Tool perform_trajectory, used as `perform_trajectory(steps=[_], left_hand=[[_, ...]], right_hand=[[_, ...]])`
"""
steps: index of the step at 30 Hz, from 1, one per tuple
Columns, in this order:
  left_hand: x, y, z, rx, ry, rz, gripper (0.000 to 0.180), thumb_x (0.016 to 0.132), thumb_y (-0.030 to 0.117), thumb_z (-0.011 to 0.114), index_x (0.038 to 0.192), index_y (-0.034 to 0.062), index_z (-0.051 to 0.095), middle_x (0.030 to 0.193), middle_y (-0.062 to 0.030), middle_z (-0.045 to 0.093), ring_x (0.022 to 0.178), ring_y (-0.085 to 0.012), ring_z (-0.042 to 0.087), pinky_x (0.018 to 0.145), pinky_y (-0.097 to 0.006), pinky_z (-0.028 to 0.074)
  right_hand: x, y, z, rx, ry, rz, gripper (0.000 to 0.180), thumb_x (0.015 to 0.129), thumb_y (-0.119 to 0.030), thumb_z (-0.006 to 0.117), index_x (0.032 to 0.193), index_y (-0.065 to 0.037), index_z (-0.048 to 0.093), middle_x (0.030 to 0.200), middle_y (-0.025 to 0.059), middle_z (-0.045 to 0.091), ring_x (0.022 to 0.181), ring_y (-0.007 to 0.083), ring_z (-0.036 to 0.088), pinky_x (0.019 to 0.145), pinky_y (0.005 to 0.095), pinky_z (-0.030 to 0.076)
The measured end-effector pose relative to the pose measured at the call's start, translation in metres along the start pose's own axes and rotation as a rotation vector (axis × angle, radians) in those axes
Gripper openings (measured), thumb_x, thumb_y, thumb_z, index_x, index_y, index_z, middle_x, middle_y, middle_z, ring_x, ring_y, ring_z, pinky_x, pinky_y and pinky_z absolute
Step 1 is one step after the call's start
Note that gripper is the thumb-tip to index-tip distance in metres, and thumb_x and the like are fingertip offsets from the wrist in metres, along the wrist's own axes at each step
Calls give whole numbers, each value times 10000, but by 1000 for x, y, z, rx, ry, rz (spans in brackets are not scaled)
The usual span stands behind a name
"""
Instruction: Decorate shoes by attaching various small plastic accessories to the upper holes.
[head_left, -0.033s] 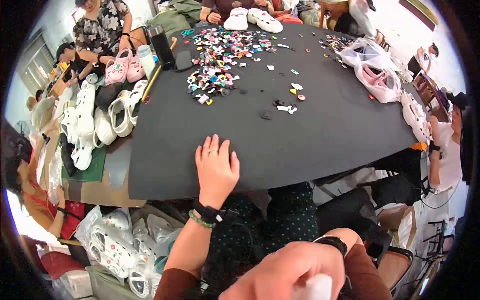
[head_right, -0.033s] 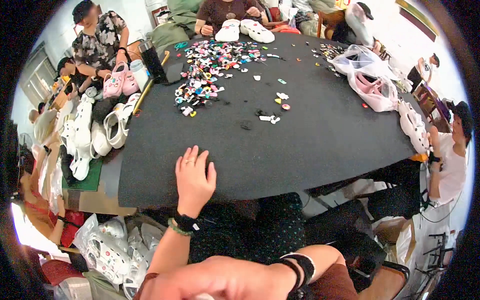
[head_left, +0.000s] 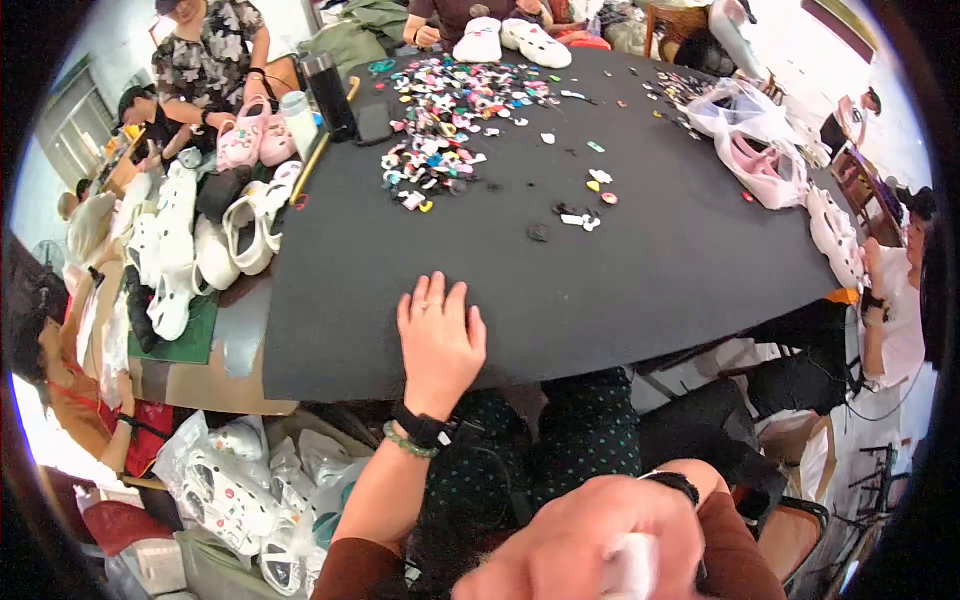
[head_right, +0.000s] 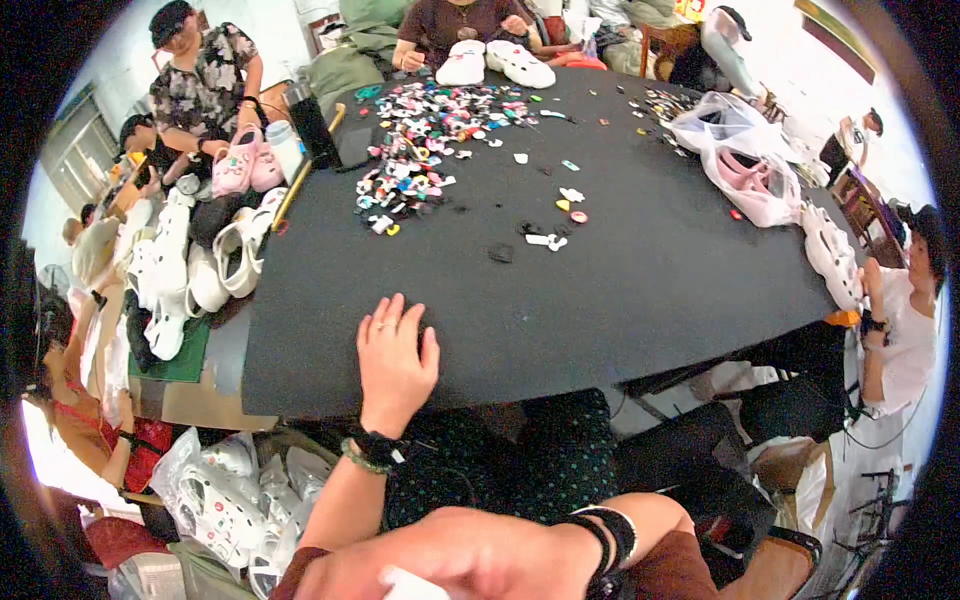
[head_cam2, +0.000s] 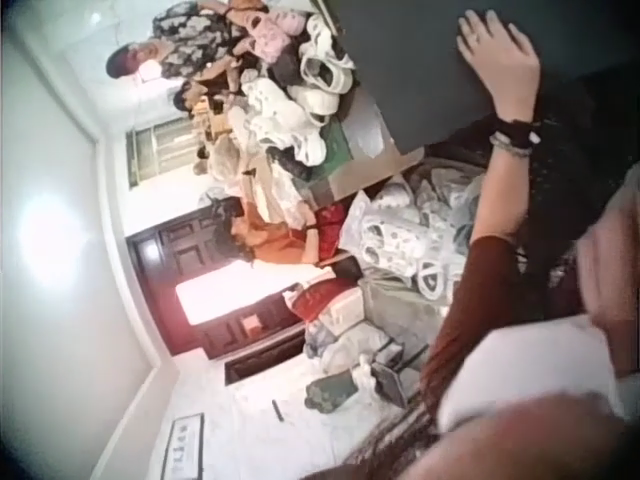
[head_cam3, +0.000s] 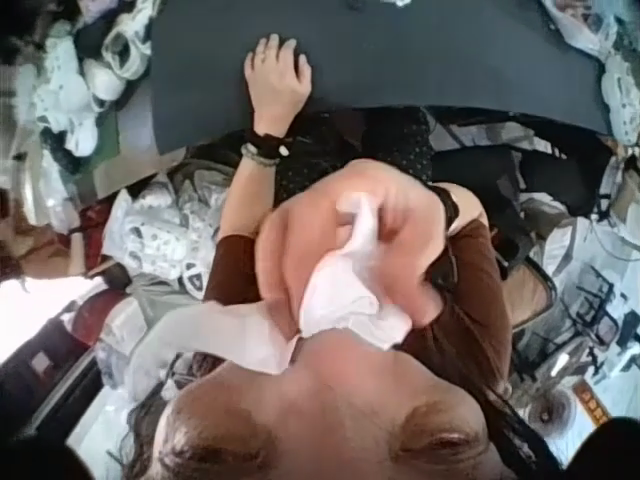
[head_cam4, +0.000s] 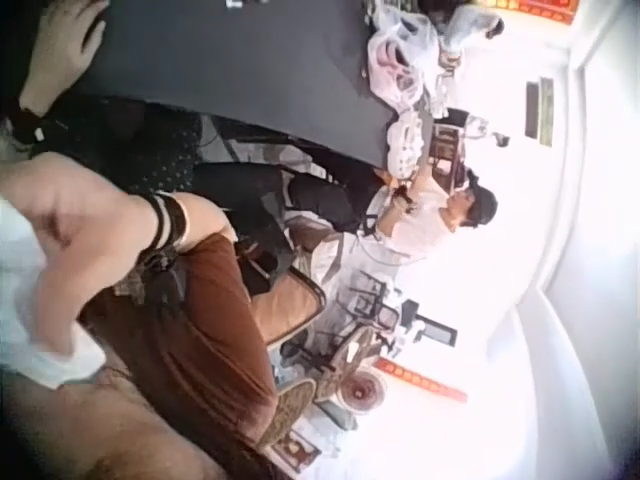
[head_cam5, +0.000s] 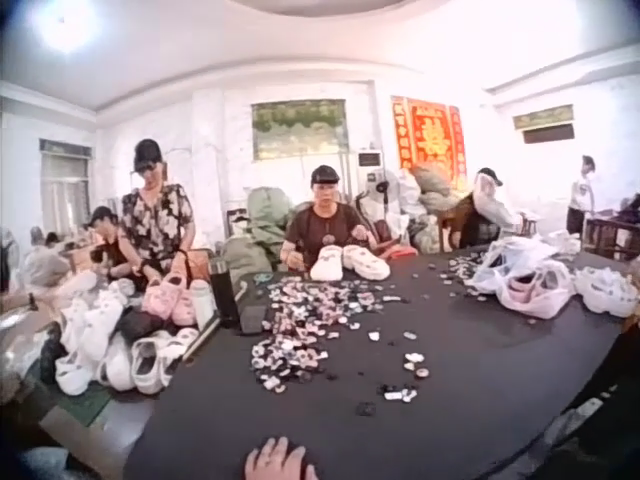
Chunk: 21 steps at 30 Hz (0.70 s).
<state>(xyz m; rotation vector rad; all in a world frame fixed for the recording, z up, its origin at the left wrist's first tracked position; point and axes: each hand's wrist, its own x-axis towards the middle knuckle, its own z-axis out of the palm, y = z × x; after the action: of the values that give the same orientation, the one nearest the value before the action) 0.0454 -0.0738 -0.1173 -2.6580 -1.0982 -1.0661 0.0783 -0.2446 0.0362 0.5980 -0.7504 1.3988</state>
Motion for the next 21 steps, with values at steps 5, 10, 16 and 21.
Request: perform_trajectory(steps=[5, 10, 16, 21], left_hand=[[0, 2, 2, -12, -53, -30, 345, 876, 212, 611, 1163, 21, 629, 1278, -220, 583, 1238, -375, 512, 1069, -522, 352], [-4, -3, -1, 16, -57, -43, 337, 886, 204, 602, 1164, 15, 626, 1268, -226, 591, 1234, -385, 515, 1072, -516, 348], [2, 0, 5, 22, -54, -19, 331, 885, 202, 614, 1163, 22, 616, 1268, -211, 594, 1229, -371, 521, 1060, -502, 363], [-1, -2, 7, 16, -46, -23, 330, 883, 199, 616, 1166, 29, 613, 1277, -202, 587, 1229, -363, 518, 1058, -500, 364]], right_hand=[[-13, -17, -21, -78, -164, -111, 395, 922, -217, 681, 1097, 135, 642, 1135, 398, 584, 1023, 436, 619, 886, 441, 501], [8, -47, -11, 8, -61, 389, 281, 918, -147, 689, 1040, 101, 637, 1079, 313, 619, 900, 307, 618, 777, 348, 495], [7, -18, -1, -301, 25, 260, 541, 929, -310, 678, 1201, 135, 537, 1134, 200, 609, 988, 276, 604, 840, 362, 483], [-2, -1, 10, -202, 178, 99, 309, 952, -209, 641, 1042, 79, 711, 1000, 176, 643, 920, 270, 621, 752, 314, 501]])
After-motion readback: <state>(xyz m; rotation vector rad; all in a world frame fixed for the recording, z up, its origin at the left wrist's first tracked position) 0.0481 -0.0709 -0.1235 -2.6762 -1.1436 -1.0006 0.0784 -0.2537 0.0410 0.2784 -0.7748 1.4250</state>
